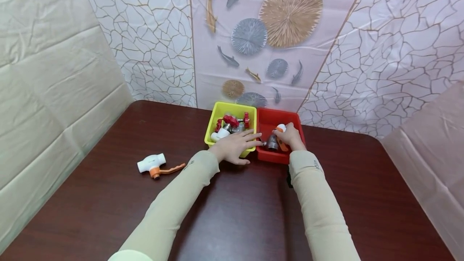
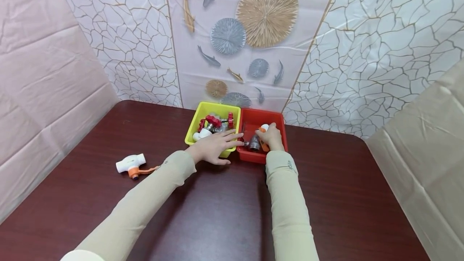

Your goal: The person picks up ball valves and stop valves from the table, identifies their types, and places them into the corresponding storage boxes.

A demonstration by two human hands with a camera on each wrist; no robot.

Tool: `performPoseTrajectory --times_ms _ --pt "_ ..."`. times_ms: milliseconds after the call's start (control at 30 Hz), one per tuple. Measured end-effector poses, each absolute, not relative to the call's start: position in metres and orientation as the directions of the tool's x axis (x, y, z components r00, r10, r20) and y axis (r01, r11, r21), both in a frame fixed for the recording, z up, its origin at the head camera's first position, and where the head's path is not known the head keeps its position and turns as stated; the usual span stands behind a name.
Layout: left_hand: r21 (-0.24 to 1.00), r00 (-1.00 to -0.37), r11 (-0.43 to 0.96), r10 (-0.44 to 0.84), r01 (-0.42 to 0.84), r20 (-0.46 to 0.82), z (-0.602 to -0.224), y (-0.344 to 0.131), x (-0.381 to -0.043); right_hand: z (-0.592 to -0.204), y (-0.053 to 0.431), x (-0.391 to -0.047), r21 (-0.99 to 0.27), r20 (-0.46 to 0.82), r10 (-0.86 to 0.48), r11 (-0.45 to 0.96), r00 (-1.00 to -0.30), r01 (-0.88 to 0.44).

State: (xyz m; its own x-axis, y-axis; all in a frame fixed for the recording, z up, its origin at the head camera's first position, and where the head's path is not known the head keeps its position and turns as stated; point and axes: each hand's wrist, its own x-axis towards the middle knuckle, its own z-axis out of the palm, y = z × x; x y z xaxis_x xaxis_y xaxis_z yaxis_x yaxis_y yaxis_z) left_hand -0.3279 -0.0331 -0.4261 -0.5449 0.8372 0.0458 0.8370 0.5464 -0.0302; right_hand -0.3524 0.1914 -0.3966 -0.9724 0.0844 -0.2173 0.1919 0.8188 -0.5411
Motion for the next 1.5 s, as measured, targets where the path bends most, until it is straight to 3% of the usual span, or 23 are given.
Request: performPoseTrajectory --times_ms 333,800,1500 --pt "-0.031 -0.544 0.545 0.838 0.838 0.038 -0.426 -0.032 -0.328 -0.399 0.195 -0.353 -0.527 -0.238 0.073 0.828 -0.968 0.192" --pt "-0.015 -0.547 0.547 0.837 0.837 0.034 -0.426 -0.031 -0.328 -0.391 0.187 -0.351 -0.402 -0.256 0.065 0.9 -0.964 0.168" --pt "-0.017 -0.559 0.559 0.829 0.829 0.026 -0.425 -0.033 -0.329 -0.38 0.188 -0.35 -0.31 -0.201 -0.049 0.95 -0.978 0.017"
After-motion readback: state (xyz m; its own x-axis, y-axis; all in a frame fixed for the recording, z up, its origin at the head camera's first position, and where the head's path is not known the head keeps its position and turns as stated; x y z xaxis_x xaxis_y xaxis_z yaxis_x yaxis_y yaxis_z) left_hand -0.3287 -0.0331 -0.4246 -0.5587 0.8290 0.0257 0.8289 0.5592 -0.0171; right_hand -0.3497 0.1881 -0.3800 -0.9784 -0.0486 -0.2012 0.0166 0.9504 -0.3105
